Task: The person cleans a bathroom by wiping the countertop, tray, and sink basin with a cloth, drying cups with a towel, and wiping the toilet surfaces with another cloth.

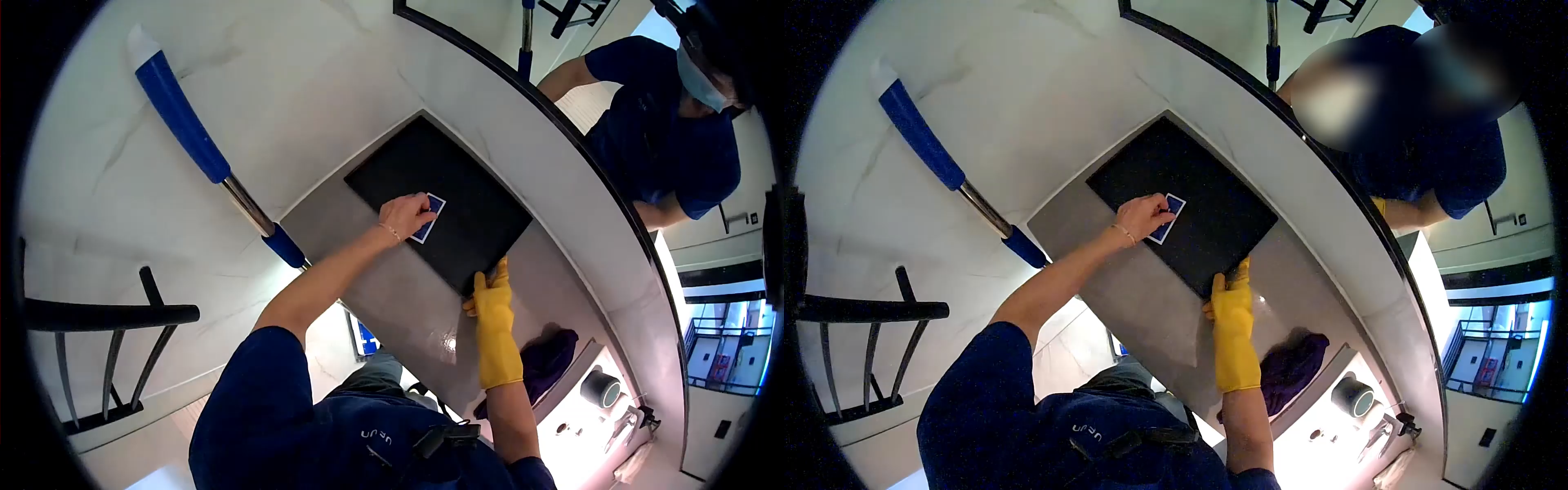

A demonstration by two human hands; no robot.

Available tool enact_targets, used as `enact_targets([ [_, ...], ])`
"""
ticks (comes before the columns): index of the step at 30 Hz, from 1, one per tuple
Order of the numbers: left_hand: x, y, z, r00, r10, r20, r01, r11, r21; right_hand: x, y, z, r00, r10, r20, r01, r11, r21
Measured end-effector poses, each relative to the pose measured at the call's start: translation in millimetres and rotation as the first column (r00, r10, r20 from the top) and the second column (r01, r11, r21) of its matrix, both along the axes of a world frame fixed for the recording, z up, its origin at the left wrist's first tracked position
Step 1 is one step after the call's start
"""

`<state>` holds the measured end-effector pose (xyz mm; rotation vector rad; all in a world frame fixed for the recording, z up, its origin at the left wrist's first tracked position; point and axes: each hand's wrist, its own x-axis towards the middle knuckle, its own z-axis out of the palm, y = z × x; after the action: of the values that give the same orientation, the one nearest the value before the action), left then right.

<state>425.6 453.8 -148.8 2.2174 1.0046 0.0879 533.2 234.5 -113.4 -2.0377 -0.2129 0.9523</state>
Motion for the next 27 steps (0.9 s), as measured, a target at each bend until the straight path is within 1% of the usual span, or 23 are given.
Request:
enact_targets([
  [1,-7,-7,-2,0.992,-0.057,0.115,0.036,0.985,0.171,-1,2,-6,0.999,-0.05,-0.013,0.051,0.998,0.024],
  [2,-14,-11,-2,0.967,-0.127,0.221,0.046,0.939,0.34,-1,5,-9,0.995,-0.096,-0.024,0.097,0.994,0.049],
  [3,-18,-11,-8,0.966,-0.126,0.224,0.042,0.938,0.345,-2,8,-7,0.995,-0.093,-0.021,0.094,0.994,0.054],
  [5,-22,-5,-32,0.92,-0.186,0.345,0.047,0.927,0.372,-3,13,0,0.986,-0.132,-0.1,0.133,0.991,0.008],
  [6,-21,0,-34,0.89,-0.21,0.404,0.035,0.916,0.399,-4,18,-2,0.987,-0.131,-0.094,0.133,0.991,0.015],
  [9,-15,19,-38,0.899,-0.197,0.392,0.04,0.926,0.376,0,30,-12,0.986,-0.155,-0.061,0.158,0.987,0.043],
  [11,-11,28,-36,0.897,-0.186,0.4,0.035,0.934,0.356,11,41,-15,0.997,-0.077,-0.004,0.077,0.997,0.025],
  [12,-10,33,-36,0.905,-0.197,0.378,0.05,0.929,0.367,13,45,-14,0.996,-0.089,-0.009,0.089,0.996,0.023],
  [14,-5,43,-35,0.929,-0.198,0.313,0.076,0.929,0.363,16,45,-11,0.998,-0.067,-0.003,0.066,0.997,-0.035],
  [15,-6,44,-36,0.928,-0.212,0.308,0.091,0.928,0.362,15,38,-6,0.997,-0.081,-0.008,0.081,0.996,-0.036],
  [17,-5,47,-36,0.932,-0.212,0.293,0.102,0.931,0.35,17,21,13,0.985,-0.012,-0.173,0.028,0.996,0.086],
  [18,-6,49,-38,0.932,-0.221,0.288,0.12,0.936,0.33,19,5,23,0.984,-0.041,-0.172,0.056,0.995,0.087],
  [19,-8,48,-37,0.925,-0.249,0.286,0.151,0.933,0.326,19,-19,32,0.993,0.105,0.062,-0.113,0.981,0.155],
  [20,-11,48,-38,0.92,-0.263,0.29,0.154,0.924,0.351,18,-42,43,0.926,0.231,0.298,-0.29,0.942,0.172],
  [21,-16,48,-38,0.913,-0.28,0.296,0.159,0.914,0.374,22,-63,60,0.935,0.201,0.294,-0.257,0.952,0.167],
  [22,-21,50,-38,0.899,-0.287,0.332,0.142,0.906,0.398,27,-87,81,0.822,0.222,0.524,-0.314,0.945,0.092],
  [23,-24,49,-39,0.875,-0.308,0.373,0.14,0.9,0.413,28,-113,98,0.657,0.241,0.714,-0.33,0.944,-0.015],
  [24,-24,43,-28,0.872,-0.302,0.386,0.104,0.884,0.457,27,-139,110,0.617,0.262,0.742,-0.237,0.961,-0.143],
  [25,-22,33,-10,0.865,-0.272,0.422,0.054,0.885,0.462,24,-164,120,0.583,0.294,0.758,-0.133,0.954,-0.268],
  [26,-21,27,1,0.862,-0.245,0.445,0.014,0.887,0.461,20,-190,116,0.677,0.269,0.685,-0.086,0.953,-0.29],
  [27,-18,16,8,0.86,-0.205,0.467,-0.038,0.887,0.46,13,-215,101,0.705,0.314,0.636,-0.047,0.916,-0.399],
])
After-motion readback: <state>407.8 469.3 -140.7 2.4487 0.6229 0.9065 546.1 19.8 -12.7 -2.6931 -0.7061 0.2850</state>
